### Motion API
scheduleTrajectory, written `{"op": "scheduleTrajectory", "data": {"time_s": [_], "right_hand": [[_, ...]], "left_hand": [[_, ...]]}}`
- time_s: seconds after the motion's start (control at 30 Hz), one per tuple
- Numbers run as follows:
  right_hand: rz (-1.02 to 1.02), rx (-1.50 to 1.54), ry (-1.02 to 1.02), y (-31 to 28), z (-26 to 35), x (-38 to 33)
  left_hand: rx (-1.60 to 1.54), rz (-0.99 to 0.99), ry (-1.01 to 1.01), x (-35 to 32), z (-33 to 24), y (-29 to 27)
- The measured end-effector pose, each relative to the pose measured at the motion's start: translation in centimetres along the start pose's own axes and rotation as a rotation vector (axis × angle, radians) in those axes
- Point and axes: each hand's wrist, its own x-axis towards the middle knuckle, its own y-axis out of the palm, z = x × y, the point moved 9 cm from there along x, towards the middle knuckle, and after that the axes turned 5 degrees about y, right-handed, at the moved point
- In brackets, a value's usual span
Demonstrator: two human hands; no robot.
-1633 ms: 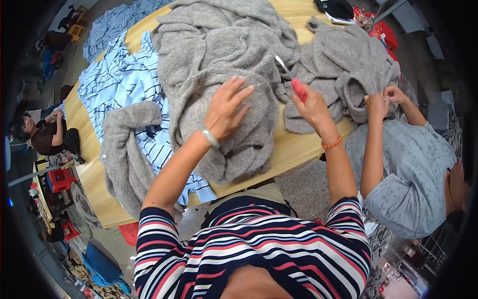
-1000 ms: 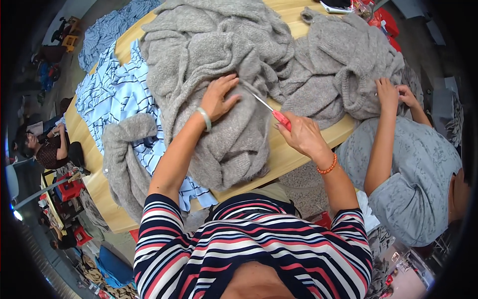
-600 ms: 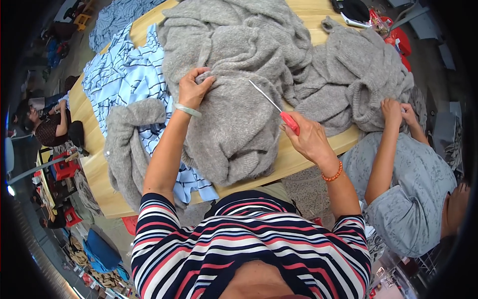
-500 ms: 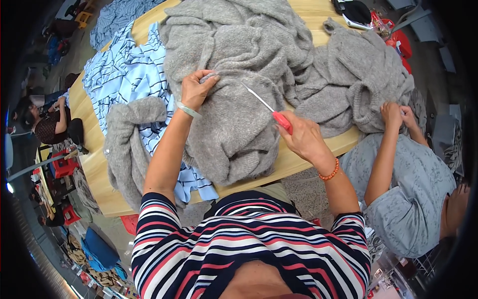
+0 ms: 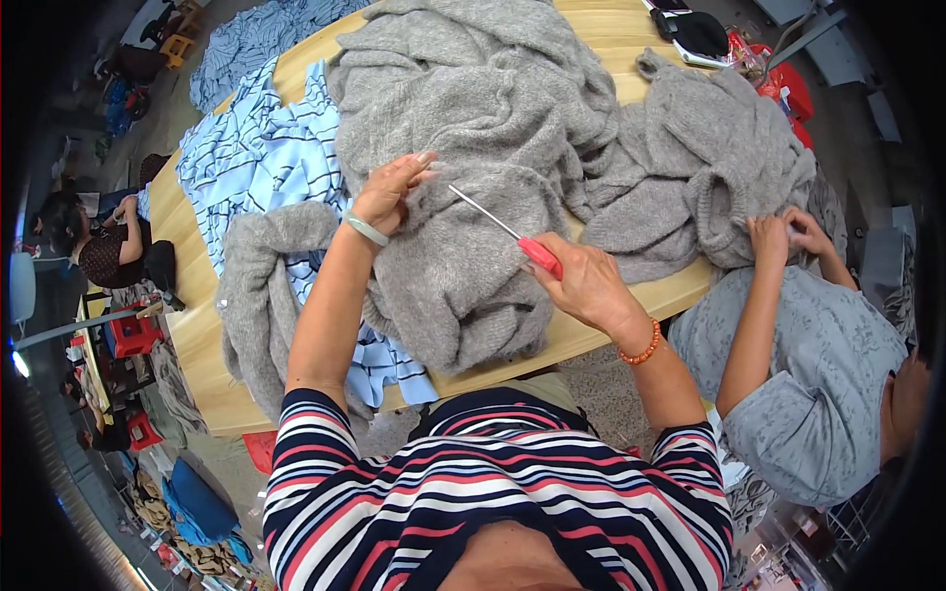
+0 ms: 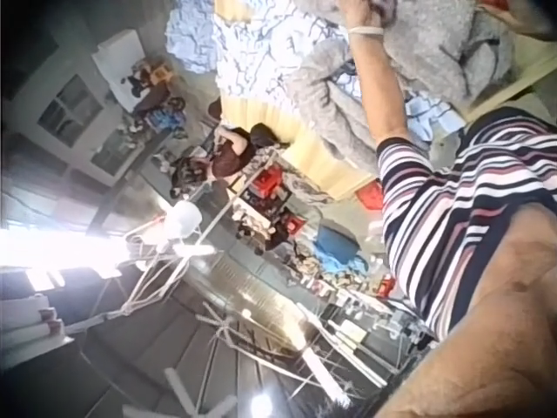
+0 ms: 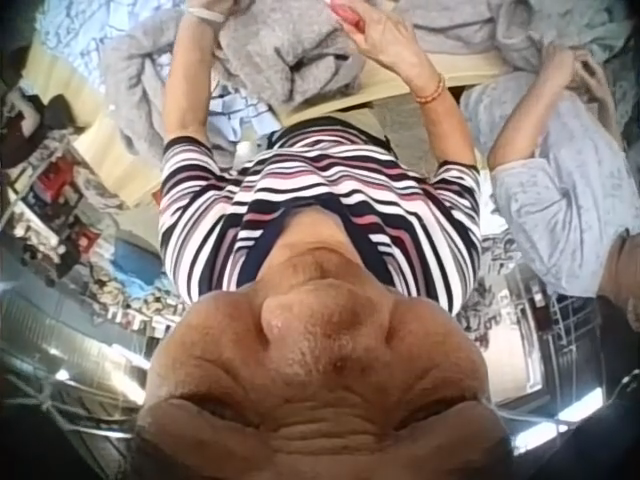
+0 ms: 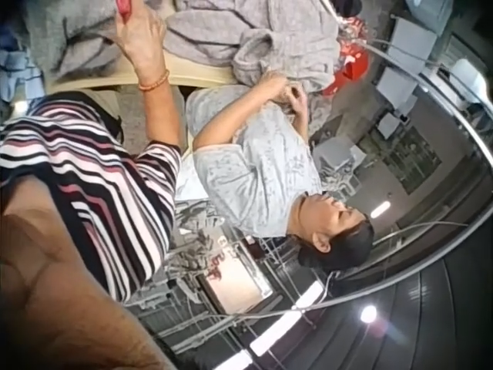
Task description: Cutting loose threads from grey fabric garments using scissors.
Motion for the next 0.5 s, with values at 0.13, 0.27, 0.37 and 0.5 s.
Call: {"op": "scheduleTrajectory", "data": {"time_s": [0.13, 0.27, 0.37, 0.5], "right_hand": [[-0.044, 0.005, 0.052, -0.5, -0.9, 0.0], [-0.006, -0.088, 0.134, 0.4, -1.8, -0.2], [0.063, -0.071, 0.116, 1.1, -1.7, -0.6], [0.007, -0.016, 0.081, 0.4, -2.1, -1.1]], "left_hand": [[0.313, 0.146, 0.046, 1.1, -0.8, 1.7], [0.35, 0.086, 0.035, 2.2, 1.4, 1.9], [0.353, 0.051, 0.115, 2.1, 1.4, 1.9], [0.232, 0.126, 0.064, 1.8, 1.5, 1.5]]}}
